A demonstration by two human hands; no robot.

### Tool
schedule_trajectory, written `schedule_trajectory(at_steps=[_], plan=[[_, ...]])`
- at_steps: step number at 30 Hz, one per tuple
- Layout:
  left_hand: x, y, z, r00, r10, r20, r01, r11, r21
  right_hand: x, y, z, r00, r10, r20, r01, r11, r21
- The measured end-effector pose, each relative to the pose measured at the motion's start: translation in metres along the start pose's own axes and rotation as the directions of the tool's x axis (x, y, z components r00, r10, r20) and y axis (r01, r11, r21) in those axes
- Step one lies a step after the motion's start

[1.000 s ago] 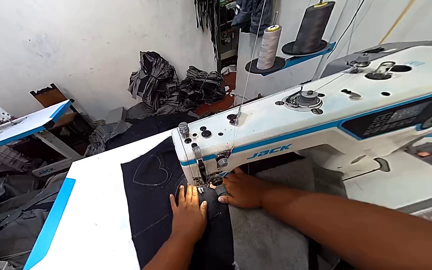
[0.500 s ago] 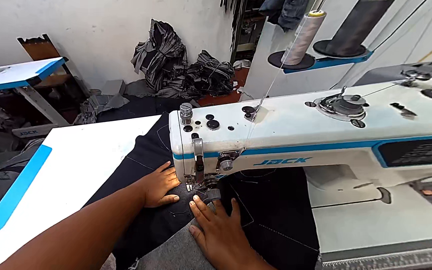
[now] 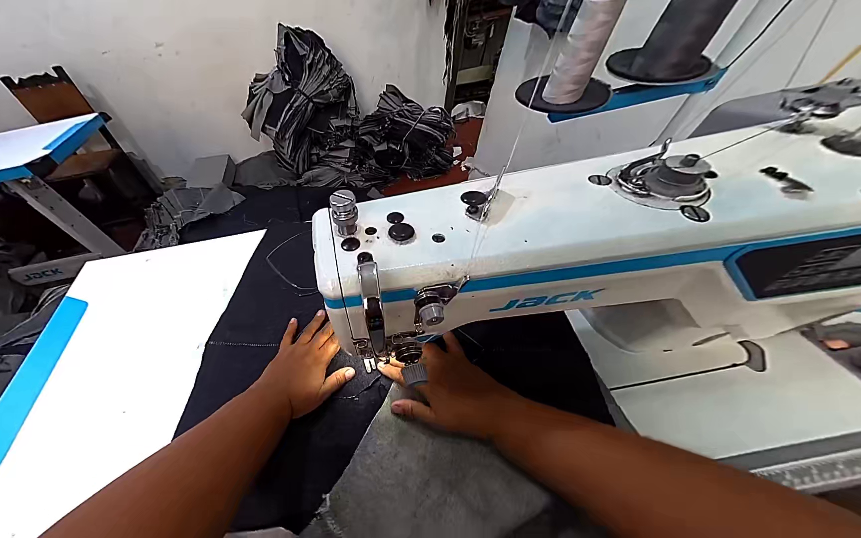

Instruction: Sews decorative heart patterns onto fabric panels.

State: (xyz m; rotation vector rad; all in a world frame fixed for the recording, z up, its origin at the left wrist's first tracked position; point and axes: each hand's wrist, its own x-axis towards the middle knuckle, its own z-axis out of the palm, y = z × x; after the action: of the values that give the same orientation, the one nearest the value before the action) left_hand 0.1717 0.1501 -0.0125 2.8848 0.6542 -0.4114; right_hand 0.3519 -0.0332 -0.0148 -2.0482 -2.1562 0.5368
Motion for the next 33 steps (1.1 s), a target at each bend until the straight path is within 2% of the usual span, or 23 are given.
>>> schedule_trajectory(at_steps=[2,3,5,6,8,9,11,12,15,18,20,21,22,24,26,27,28,30,33], plan=[[-0.007,0.011,0.002,0.996,-0.09,0.026,0.091,0.995,-0.031,0.004,0.015,-0.006,0.988,-0.124,-0.087,0.125,0.992,-0.003],[-0.012,0.013,0.003,0.996,-0.076,0.047,0.078,0.996,-0.033,0.006,0.015,-0.012,0.992,-0.11,-0.068,0.111,0.994,0.007],[-0.025,0.003,0.01,0.992,0.124,0.011,-0.122,0.99,-0.075,0.007,-0.017,-0.031,0.987,0.141,0.077,-0.146,0.987,0.067],[-0.031,-0.005,0.014,0.97,0.242,-0.028,-0.244,0.963,-0.118,0.009,-0.039,-0.032,0.95,0.275,0.15,-0.288,0.955,0.076],[-0.038,-0.016,0.017,0.927,0.373,-0.049,-0.376,0.911,-0.172,0.005,-0.078,-0.018,0.872,0.412,0.264,-0.446,0.891,0.086],[-0.04,-0.016,0.017,0.921,0.385,-0.053,-0.388,0.903,-0.182,0.002,-0.088,-0.005,0.863,0.446,0.238,-0.475,0.876,0.081],[-0.04,-0.013,0.015,0.933,0.354,-0.058,-0.359,0.914,-0.19,-0.002,-0.086,0.018,0.888,0.451,0.087,-0.456,0.888,0.062],[-0.041,-0.01,0.016,0.944,0.325,-0.062,-0.331,0.924,-0.191,-0.002,-0.078,0.021,0.902,0.428,0.058,-0.431,0.901,0.053],[-0.047,0.008,0.023,0.976,0.203,-0.074,-0.214,0.957,-0.197,-0.003,-0.047,0.015,0.951,0.297,0.088,-0.3,0.953,0.025],[-0.054,0.04,0.027,0.996,0.013,-0.09,-0.031,0.979,-0.203,0.0,-0.013,-0.002,0.984,0.118,0.133,-0.114,0.993,-0.042],[-0.057,0.058,0.021,0.995,-0.086,-0.052,0.075,0.979,-0.191,0.005,-0.006,-0.018,0.976,0.091,0.199,-0.072,0.992,-0.103],[-0.057,0.062,0.013,0.995,-0.099,-0.004,0.097,0.983,-0.157,0.006,-0.013,-0.023,0.967,0.135,0.214,-0.116,0.988,-0.099],[-0.054,0.059,0.003,0.997,-0.068,0.022,0.071,0.991,-0.117,0.007,-0.026,-0.025,0.955,0.211,0.207,-0.199,0.977,-0.075],[-0.044,0.031,-0.005,0.989,0.145,-0.031,-0.147,0.987,-0.065,0.007,-0.063,-0.019,0.905,0.378,0.193,-0.386,0.922,0.007],[-0.03,-0.005,0.0,0.909,0.415,-0.032,-0.416,0.908,-0.043,0.001,-0.09,0.003,0.874,0.459,0.158,-0.474,0.877,0.074],[-0.025,-0.017,0.005,0.875,0.483,-0.024,-0.483,0.872,-0.074,-0.002,-0.094,0.016,0.875,0.472,0.102,-0.48,0.874,0.077],[-0.022,-0.024,0.009,0.86,0.508,-0.038,-0.51,0.855,-0.095,-0.004,-0.092,0.025,0.886,0.461,0.045,-0.463,0.883,0.074],[-0.023,-0.025,0.011,0.883,0.468,-0.045,-0.47,0.874,-0.121,-0.006,-0.078,0.031,0.92,0.392,-0.018,-0.39,0.918,0.073],[-0.031,-0.008,0.016,0.944,0.326,-0.06,-0.331,0.93,-0.16,-0.005,-0.051,0.02,0.952,0.302,0.055,-0.305,0.952,0.044]])
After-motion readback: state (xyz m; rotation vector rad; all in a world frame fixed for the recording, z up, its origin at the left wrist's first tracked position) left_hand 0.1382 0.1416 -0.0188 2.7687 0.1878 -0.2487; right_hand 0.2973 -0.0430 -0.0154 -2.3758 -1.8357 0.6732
